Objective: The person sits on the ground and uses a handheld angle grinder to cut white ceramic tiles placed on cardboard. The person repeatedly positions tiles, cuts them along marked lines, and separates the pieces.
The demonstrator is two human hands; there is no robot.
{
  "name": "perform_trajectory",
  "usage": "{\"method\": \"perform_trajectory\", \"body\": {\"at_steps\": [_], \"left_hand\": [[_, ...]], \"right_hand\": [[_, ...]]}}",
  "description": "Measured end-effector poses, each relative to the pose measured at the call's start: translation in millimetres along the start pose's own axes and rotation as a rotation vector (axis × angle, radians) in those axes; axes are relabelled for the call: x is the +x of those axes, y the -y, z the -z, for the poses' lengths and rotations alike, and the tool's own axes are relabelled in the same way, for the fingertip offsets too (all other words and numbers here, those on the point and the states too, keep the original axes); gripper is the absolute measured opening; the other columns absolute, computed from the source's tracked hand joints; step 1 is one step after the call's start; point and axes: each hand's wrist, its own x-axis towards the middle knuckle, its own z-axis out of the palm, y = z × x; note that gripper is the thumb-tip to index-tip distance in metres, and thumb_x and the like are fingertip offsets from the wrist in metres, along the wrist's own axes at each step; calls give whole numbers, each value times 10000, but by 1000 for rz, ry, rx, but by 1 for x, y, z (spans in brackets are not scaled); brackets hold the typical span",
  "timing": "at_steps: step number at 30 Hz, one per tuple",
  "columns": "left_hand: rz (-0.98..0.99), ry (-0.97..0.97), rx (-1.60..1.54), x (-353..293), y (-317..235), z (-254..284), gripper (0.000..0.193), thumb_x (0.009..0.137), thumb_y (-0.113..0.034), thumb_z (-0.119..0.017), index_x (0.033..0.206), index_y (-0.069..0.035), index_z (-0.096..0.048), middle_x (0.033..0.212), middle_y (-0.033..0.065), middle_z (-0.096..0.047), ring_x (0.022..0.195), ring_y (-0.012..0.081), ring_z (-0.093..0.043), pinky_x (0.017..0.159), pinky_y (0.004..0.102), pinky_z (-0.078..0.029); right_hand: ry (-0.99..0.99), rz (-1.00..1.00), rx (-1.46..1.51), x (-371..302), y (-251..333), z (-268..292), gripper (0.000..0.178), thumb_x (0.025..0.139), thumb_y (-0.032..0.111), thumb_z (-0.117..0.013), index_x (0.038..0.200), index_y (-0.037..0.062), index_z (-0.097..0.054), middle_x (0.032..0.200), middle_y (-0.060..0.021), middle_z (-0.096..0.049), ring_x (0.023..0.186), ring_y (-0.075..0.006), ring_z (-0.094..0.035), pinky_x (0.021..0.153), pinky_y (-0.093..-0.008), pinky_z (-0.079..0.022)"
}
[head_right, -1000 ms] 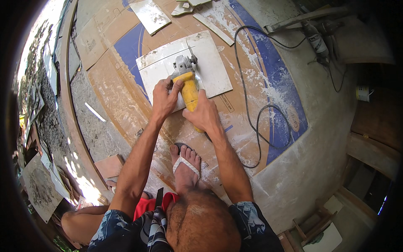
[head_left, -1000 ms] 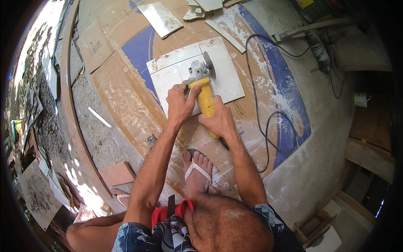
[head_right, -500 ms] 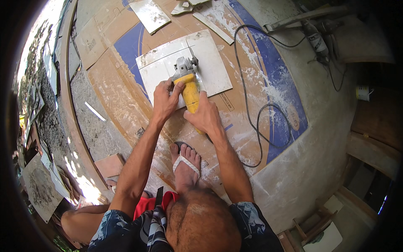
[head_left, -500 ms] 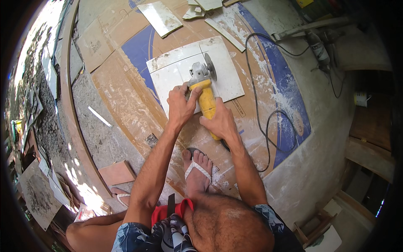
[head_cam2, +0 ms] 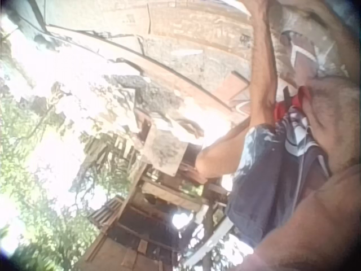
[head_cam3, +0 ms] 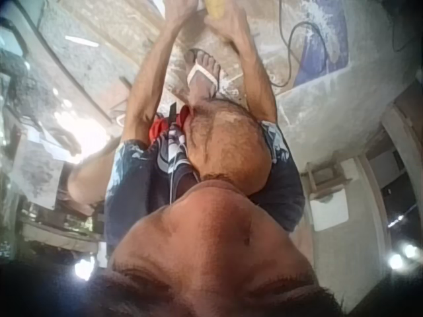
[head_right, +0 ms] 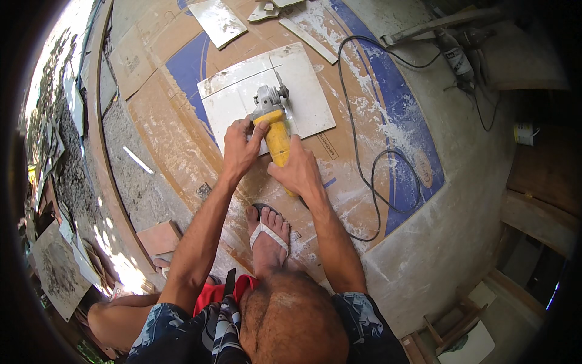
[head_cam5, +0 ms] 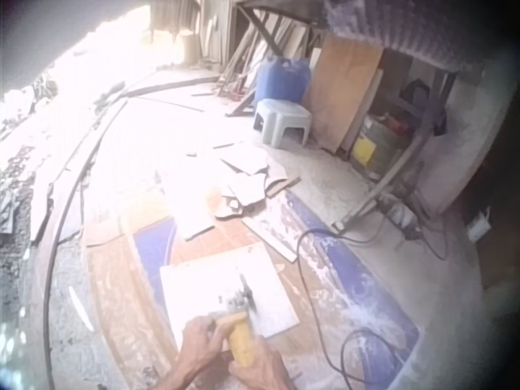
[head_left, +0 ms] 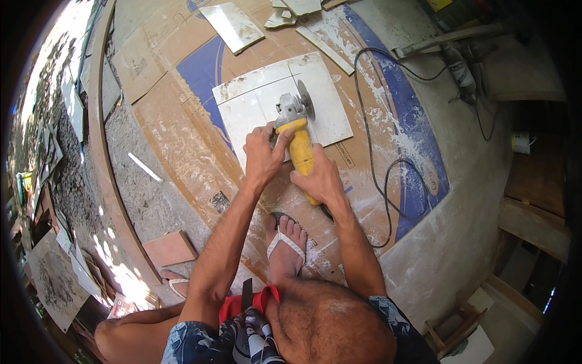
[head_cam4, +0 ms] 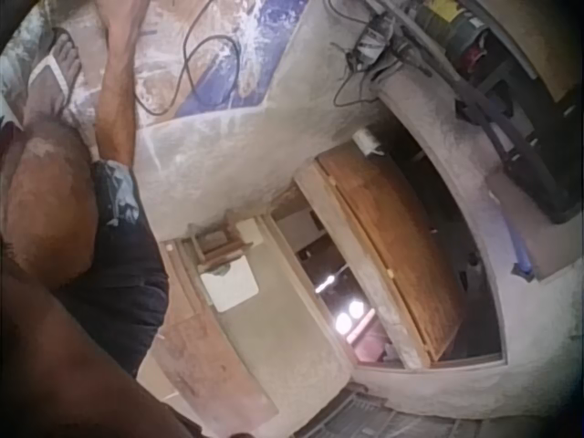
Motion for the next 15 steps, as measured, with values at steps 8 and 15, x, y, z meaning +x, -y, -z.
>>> {"method": "perform_trajectory", "body": {"at_steps": [8,15], "left_hand": [[-14,-11,-29,-6,0,-3,595,1059,-558,-658,1207,12,-739,956,277,-662,941,438,-612,817,570,-470],[-5,6,-13,-10,0,-4,605,1061,-560,-652,1193,25,-732,980,281,-660,962,439,-606,839,574,-463]], "right_hand": [[14,-13,14,-6,2,3,608,788,286,-827,1220,-39,-548,1032,-358,-737,991,-548,-728,861,-573,-581],[20,10,23,-9,-3,2,603,801,269,-826,1219,-49,-531,1027,-380,-730,993,-570,-719,864,-591,-578]]}}
